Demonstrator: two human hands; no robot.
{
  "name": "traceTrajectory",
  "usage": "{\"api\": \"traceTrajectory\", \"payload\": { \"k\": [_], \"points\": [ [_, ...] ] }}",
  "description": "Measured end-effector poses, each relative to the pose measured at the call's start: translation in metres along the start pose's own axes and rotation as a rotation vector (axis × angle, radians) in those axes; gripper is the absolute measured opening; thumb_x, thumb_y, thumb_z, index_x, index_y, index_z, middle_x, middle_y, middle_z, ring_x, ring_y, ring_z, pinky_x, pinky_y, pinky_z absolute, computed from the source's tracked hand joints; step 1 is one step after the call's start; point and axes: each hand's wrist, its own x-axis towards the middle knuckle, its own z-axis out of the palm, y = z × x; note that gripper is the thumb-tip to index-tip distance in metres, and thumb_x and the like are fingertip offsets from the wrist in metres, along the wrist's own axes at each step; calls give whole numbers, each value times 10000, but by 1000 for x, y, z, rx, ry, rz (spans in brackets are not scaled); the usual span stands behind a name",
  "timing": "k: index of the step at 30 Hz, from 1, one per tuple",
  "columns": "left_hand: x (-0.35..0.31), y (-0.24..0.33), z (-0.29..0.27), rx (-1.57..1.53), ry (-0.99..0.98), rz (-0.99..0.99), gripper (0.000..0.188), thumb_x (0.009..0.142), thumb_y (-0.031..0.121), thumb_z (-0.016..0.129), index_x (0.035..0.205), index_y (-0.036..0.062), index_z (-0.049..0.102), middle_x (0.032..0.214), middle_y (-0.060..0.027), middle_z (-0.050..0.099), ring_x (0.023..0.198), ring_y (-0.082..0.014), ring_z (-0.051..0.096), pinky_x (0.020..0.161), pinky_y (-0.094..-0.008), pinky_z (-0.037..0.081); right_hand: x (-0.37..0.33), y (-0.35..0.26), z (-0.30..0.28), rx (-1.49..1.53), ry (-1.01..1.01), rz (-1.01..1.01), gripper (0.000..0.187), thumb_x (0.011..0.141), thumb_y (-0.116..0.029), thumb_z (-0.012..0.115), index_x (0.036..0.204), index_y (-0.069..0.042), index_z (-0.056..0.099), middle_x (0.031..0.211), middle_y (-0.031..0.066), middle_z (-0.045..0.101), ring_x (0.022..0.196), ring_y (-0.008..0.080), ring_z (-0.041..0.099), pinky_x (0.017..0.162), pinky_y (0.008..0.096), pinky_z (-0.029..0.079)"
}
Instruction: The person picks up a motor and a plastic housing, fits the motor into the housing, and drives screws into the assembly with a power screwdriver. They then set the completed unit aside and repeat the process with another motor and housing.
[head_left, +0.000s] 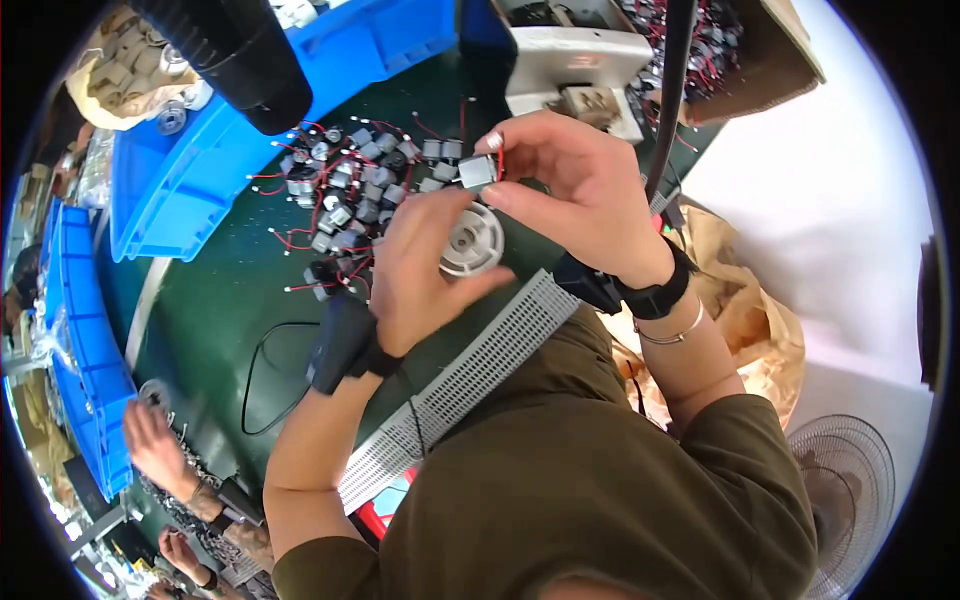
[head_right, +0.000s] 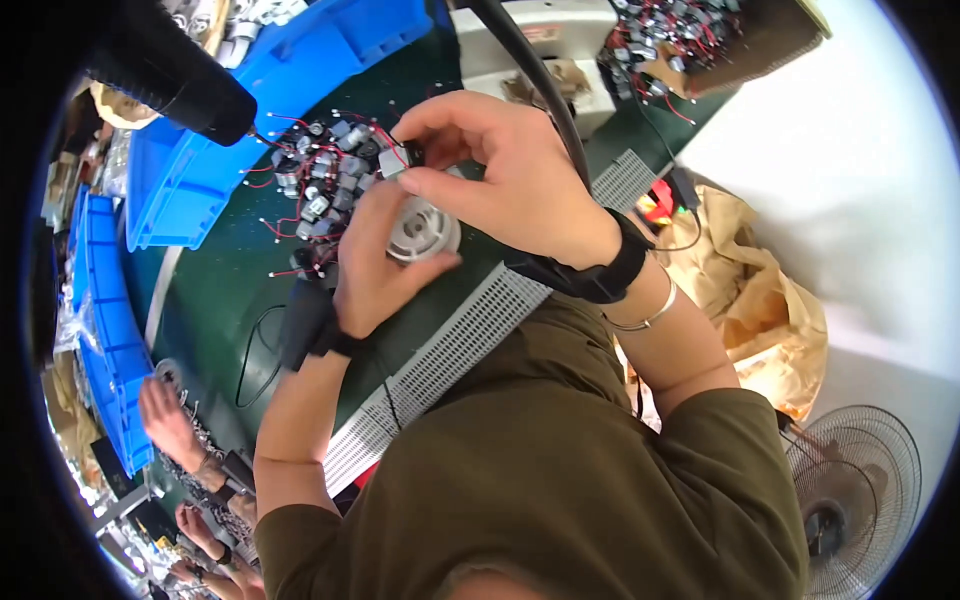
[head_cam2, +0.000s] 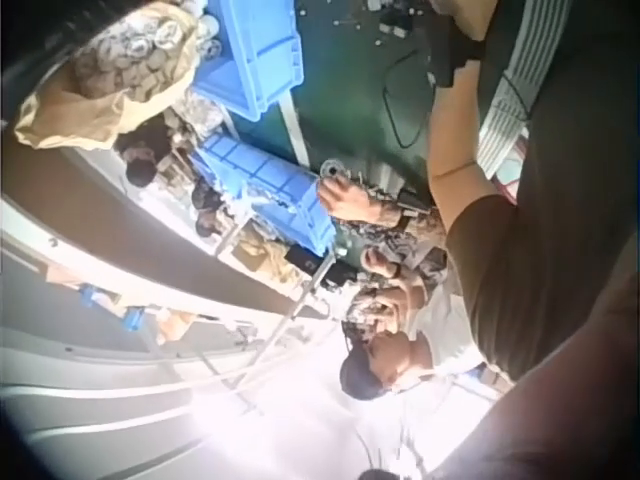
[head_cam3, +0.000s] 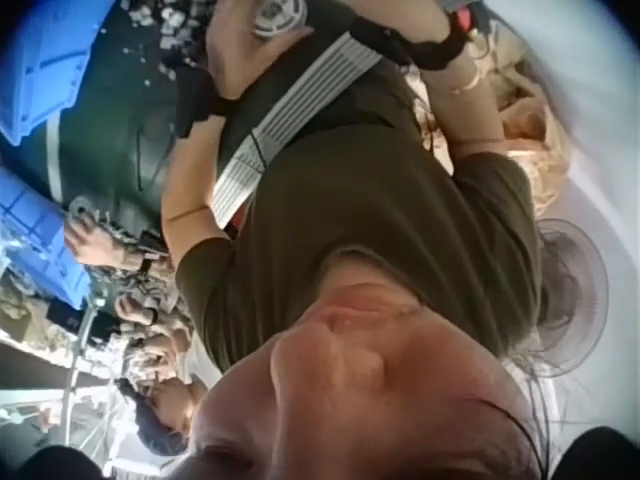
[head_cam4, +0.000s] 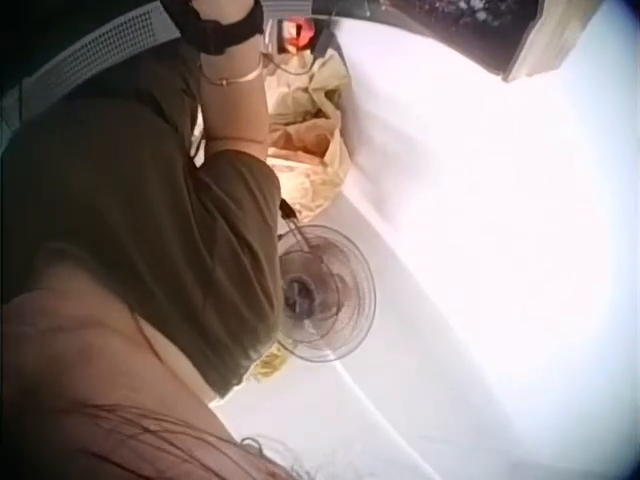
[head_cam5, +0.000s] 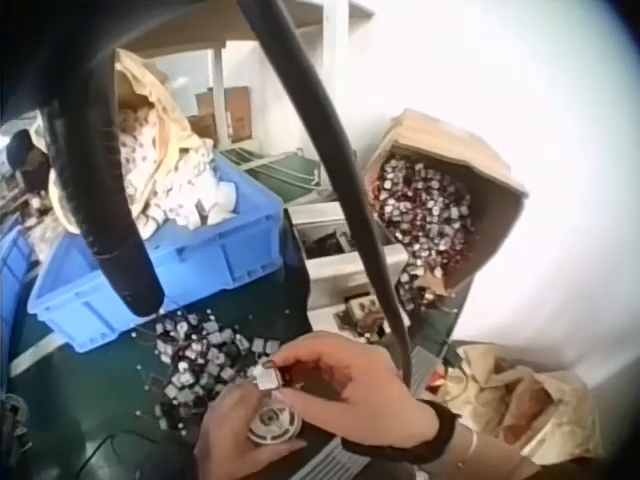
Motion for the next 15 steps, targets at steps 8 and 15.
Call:
{"api": "traceTrajectory", "payload": {
  "k": [8, 15],
  "points": [
    [-5, 16, -9, 26, 70, -36, 656, 648, 116, 780, 1214, 10, 467, 1147, -177, 535, 1054, -349, 534, 872, -393, 450, -18, 0, 0, -316, -80, -23, 265, 737, 10, 690, 988, -22, 611, 962, 50, 599, 802, 119, 578, 724, 250, 483],
    [1, 11, -22, -40, -94, -56, 698, 621, 122, 804, 1222, 27, 462, 1138, -158, 537, 1066, -331, 539, 860, -384, 464, -7, 2, -2, -523, -182, -186, 272, 706, 42, 666, 960, -32, 603, 937, 63, 601, 752, 168, 582, 676, 268, 479]
  ]
}}
